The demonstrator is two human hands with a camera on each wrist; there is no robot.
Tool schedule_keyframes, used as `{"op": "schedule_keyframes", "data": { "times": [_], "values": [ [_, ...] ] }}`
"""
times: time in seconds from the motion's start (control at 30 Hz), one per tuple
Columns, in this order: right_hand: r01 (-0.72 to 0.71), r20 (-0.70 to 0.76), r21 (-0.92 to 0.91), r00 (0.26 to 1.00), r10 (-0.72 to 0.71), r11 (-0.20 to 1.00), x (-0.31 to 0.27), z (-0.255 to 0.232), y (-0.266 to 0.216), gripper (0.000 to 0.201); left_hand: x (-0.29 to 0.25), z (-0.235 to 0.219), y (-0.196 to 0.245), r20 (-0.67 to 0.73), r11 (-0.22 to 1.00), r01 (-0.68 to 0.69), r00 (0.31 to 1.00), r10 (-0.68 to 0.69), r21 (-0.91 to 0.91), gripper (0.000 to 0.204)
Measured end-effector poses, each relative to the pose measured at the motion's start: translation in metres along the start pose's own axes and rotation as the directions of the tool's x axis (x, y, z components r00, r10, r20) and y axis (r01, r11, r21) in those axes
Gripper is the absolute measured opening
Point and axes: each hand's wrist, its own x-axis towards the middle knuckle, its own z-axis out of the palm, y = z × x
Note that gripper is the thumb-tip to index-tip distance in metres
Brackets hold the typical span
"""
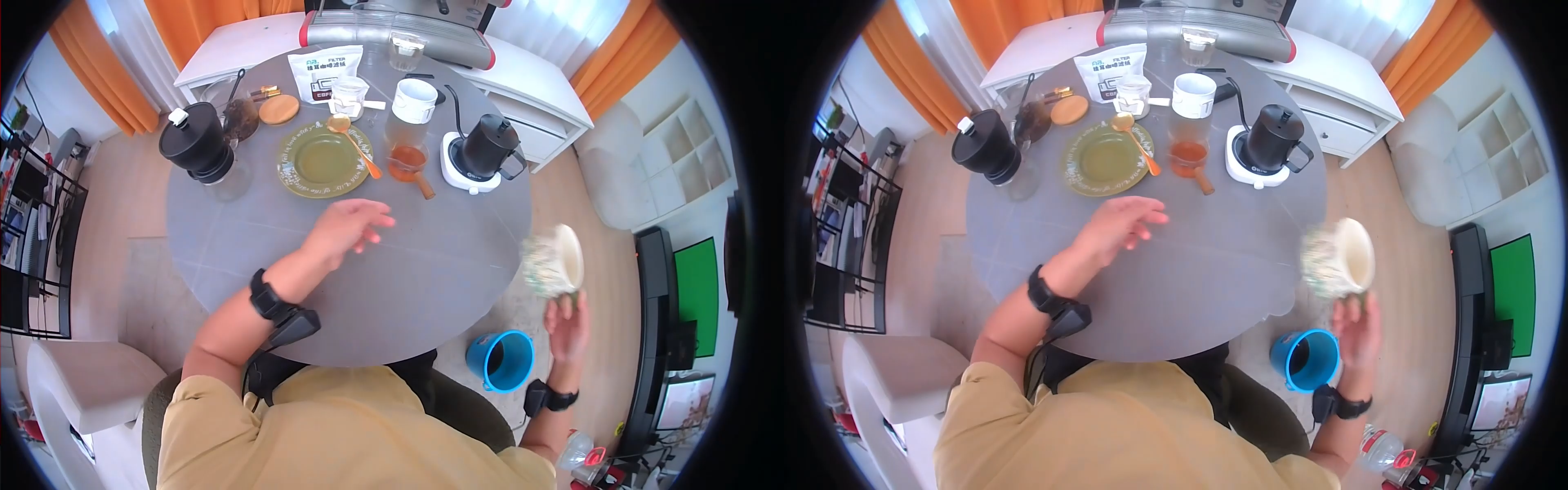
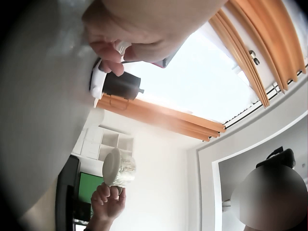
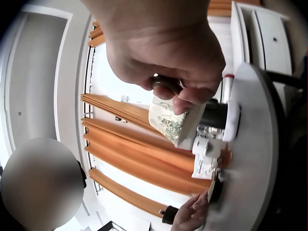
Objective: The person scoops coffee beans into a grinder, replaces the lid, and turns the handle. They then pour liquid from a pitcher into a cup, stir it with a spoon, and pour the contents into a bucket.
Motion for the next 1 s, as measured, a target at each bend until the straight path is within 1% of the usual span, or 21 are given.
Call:
{"op": "schedule_keyframes", "data": {
  "times": [0.07,0.1,0.13,0.17,0.2,0.27,0.3,0.33,0.37,0.4,0.47,0.5,0.57,0.67,0.87,1.0],
  "values": [
    [-0.084,0.109,-0.143,0.989,0.1,0.986,0.014,0.048,0.012,0.044,-0.014,-0.025,0.0,-0.21,0.998,-0.038,0.977,0.048,0.049,0.03],
    [-0.08,0.222,-0.184,0.967,0.121,0.98,0.024,0.067,0.019,0.041,-0.019,-0.038,-0.001,-0.208,0.998,-0.04,0.977,0.049,0.047,0.03],
    [-0.07,0.333,-0.225,0.932,0.145,0.972,0.034,0.085,0.028,0.038,-0.021,-0.051,-0.001,-0.243,0.999,-0.01,0.97,0.022,0.049,0.031],
    [-0.089,0.342,-0.273,0.922,0.183,0.958,0.041,0.103,0.037,0.038,-0.023,-0.062,-0.001,-0.278,0.999,0.018,0.961,-0.004,0.05,0.032],
    [-0.107,0.349,-0.321,0.91,0.222,0.941,0.047,0.119,0.046,0.038,-0.025,-0.07,-0.001,-0.278,0.999,0.015,0.96,-0.001,0.046,0.032],
    [-0.117,0.359,-0.352,0.899,0.25,0.929,0.057,0.142,0.062,0.038,-0.028,-0.082,0.0,-0.288,0.998,0.059,0.956,-0.056,0.003,0.032],
    [-0.129,0.366,-0.38,0.888,0.277,0.916,0.061,0.15,0.069,0.038,-0.03,-0.084,0.0,-0.289,0.999,0.053,0.956,-0.051,-0.003,0.032],
    [-0.124,0.369,-0.386,0.888,0.276,0.914,0.064,0.156,0.075,0.038,-0.03,-0.084,0.001,-0.301,0.998,0.029,0.953,-0.043,-0.052,0.032],
    [-0.122,0.383,-0.391,0.88,0.282,0.912,0.067,0.16,0.08,0.038,-0.03,-0.084,0.003,-0.313,0.995,0.005,0.949,-0.036,-0.099,0.032],
    [-0.12,0.397,-0.396,0.872,0.288,0.91,0.069,0.163,0.083,0.038,-0.028,-0.085,0.001,-0.312,0.995,-0.002,0.95,-0.03,-0.103,0.032],
    [-0.118,0.394,-0.403,0.873,0.288,0.908,0.069,0.168,0.085,0.038,-0.019,-0.089,-0.005,-0.319,0.967,-0.094,0.948,0.014,-0.237,0.028],
    [-0.121,0.389,-0.405,0.874,0.291,0.906,0.07,0.17,0.086,0.038,-0.015,-0.09,-0.006,-0.32,0.966,-0.101,0.947,0.02,-0.238,0.028],
    [-0.118,0.388,-0.398,0.877,0.284,0.91,0.071,0.172,0.088,0.036,-0.008,-0.092,-0.009,-0.314,0.926,-0.152,0.949,0.039,-0.345,0.025],
    [-0.121,0.382,-0.385,0.881,0.277,0.915,0.071,0.175,0.09,0.035,0.0,-0.091,-0.011,-0.337,0.921,-0.141,0.941,0.011,-0.363,0.023],
    [-0.127,0.378,-0.378,0.883,0.278,0.917,0.074,0.172,0.097,0.035,0.0,-0.083,-0.011,-0.407,0.925,-0.186,0.913,0.038,-0.331,0.024],
    [-0.107,0.377,-0.406,0.885,0.273,0.907,0.075,0.167,0.1,0.035,-0.007,-0.086,-0.012,-0.408,0.926,-0.206,0.911,0.064,-0.315,0.024]
  ]
}}
